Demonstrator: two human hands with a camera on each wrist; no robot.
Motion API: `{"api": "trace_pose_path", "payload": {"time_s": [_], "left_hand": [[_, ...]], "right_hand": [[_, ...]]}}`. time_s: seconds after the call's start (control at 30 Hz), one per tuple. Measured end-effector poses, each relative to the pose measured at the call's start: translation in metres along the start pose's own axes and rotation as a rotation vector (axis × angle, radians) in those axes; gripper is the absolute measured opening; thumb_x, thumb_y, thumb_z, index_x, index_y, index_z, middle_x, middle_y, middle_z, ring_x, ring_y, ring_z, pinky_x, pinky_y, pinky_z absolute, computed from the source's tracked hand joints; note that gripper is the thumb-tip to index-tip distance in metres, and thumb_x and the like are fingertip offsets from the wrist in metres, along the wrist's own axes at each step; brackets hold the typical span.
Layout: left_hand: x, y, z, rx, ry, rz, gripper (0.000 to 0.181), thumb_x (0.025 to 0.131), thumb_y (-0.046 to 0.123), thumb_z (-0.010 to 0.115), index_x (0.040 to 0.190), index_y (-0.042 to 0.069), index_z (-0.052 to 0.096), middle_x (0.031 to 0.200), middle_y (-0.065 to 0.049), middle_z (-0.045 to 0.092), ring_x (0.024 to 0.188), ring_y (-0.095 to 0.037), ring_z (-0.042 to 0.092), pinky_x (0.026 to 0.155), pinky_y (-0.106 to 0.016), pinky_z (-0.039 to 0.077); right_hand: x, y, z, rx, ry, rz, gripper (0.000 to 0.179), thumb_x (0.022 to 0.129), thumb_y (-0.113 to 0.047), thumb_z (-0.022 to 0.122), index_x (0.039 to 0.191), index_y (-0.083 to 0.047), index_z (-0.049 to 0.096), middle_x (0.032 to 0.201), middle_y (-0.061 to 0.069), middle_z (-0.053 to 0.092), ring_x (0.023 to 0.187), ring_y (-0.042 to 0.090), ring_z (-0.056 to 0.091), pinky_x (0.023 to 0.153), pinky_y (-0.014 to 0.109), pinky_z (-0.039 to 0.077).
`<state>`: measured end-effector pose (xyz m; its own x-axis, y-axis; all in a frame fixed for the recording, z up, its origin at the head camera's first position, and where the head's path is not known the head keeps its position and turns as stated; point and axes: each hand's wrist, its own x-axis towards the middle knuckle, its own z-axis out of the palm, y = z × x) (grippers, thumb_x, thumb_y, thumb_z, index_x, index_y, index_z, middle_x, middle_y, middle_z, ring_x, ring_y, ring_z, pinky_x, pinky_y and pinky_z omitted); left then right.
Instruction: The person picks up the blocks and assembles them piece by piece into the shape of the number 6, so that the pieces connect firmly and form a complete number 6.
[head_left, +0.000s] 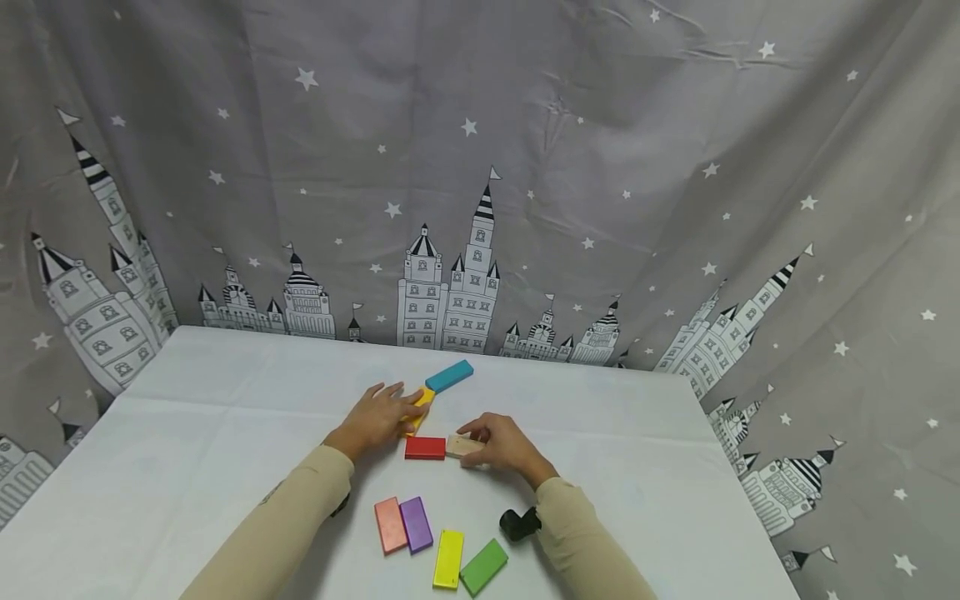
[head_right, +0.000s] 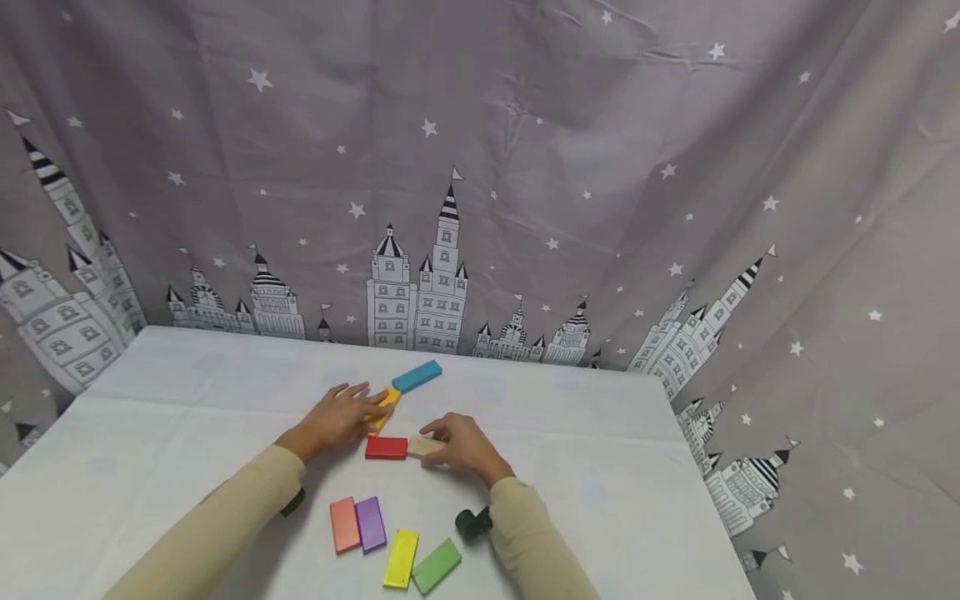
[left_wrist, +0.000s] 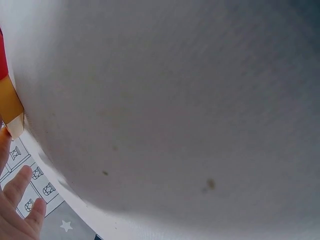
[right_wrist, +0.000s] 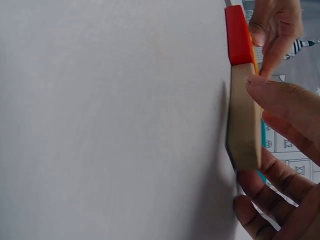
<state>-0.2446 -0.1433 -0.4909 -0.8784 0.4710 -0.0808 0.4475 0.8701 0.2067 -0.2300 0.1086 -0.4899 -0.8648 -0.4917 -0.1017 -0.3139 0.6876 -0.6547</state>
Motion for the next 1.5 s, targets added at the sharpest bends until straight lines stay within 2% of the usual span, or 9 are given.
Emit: {"api": "trace_pose_path", "payload": {"time_s": [0.17,0.3,0.57,0.7,0.8,1.03,1.33,1.5], "left_hand": [[-0.001,0.002,-0.002,-0.006,0.0,0.005,0.049,0.088,0.026,0.067,0.136,0.019,0.057,0.147,-0.005,0.045,0.138,-0.039,0.033,0.112,-0.06,0.022],[-0.001,0.002,-0.003,-0.014,-0.001,0.01,0.049,0.088,0.027,0.067,0.136,0.02,0.056,0.148,-0.005,0.045,0.138,-0.039,0.032,0.112,-0.06,0.021],[-0.002,0.001,-0.003,0.0,0.012,0.02,0.05,0.088,0.028,0.067,0.137,0.02,0.056,0.147,-0.006,0.046,0.138,-0.039,0.033,0.111,-0.061,0.023],[-0.002,0.001,-0.004,0.0,0.01,0.016,0.05,0.088,0.027,0.068,0.137,0.019,0.056,0.147,-0.006,0.046,0.138,-0.04,0.033,0.111,-0.061,0.023],[-0.002,0.001,-0.004,-0.006,0.012,0.016,0.05,0.088,0.026,0.067,0.137,0.019,0.056,0.147,-0.007,0.046,0.138,-0.041,0.033,0.111,-0.062,0.022],[-0.001,0.002,-0.004,-0.02,0.011,0.01,0.051,0.089,0.026,0.067,0.138,0.019,0.054,0.148,-0.007,0.045,0.138,-0.041,0.032,0.111,-0.062,0.021],[0.001,0.001,-0.003,-0.021,-0.003,0.001,0.051,0.088,0.026,0.068,0.137,0.019,0.055,0.149,-0.006,0.043,0.138,-0.04,0.031,0.112,-0.061,0.02],[0.001,0.001,-0.003,-0.013,-0.004,-0.004,0.05,0.088,0.026,0.068,0.137,0.019,0.056,0.148,-0.006,0.044,0.138,-0.039,0.032,0.112,-0.06,0.021]], "right_hand": [[-0.014,0.001,-0.009,-0.004,0.011,-0.032,0.043,0.074,-0.018,0.084,0.114,-0.013,0.071,0.099,0.0,0.061,0.089,0.016,0.053,0.078,0.029,0.045],[-0.028,-0.002,-0.016,0.013,-0.011,-0.08,0.041,0.074,-0.017,0.084,0.113,-0.013,0.071,0.104,0.001,0.062,0.095,0.02,0.055,0.084,0.033,0.047],[-0.048,-0.003,-0.02,0.003,-0.169,-0.222,0.037,0.075,-0.017,0.084,0.11,-0.014,0.071,0.103,0.001,0.065,0.09,0.02,0.057,0.083,0.028,0.049],[-0.054,-0.002,-0.02,0.035,-0.275,-0.287,0.036,0.074,-0.016,0.085,0.107,-0.016,0.072,0.102,-0.005,0.065,0.089,0.015,0.057,0.083,0.025,0.049],[-0.059,0.001,-0.017,0.07,-0.356,-0.321,0.034,0.074,-0.015,0.084,0.106,-0.016,0.073,0.102,-0.01,0.064,0.089,0.01,0.056,0.081,0.022,0.049],[-0.066,0.006,-0.007,0.145,-0.528,-0.362,0.03,0.076,-0.01,0.082,0.104,-0.011,0.073,0.103,-0.01,0.064,0.091,0.003,0.053,0.086,0.019,0.048],[-0.07,0.003,0.0,0.117,-0.61,-0.431,0.03,0.075,-0.009,0.082,0.104,-0.008,0.074,0.106,-0.005,0.065,0.098,-0.005,0.052,0.095,0.019,0.044],[-0.072,0.0,0.004,0.031,-0.611,-0.479,0.03,0.076,-0.011,0.083,0.104,-0.011,0.074,0.106,-0.006,0.065,0.1,-0.006,0.051,0.095,0.017,0.042]]}}
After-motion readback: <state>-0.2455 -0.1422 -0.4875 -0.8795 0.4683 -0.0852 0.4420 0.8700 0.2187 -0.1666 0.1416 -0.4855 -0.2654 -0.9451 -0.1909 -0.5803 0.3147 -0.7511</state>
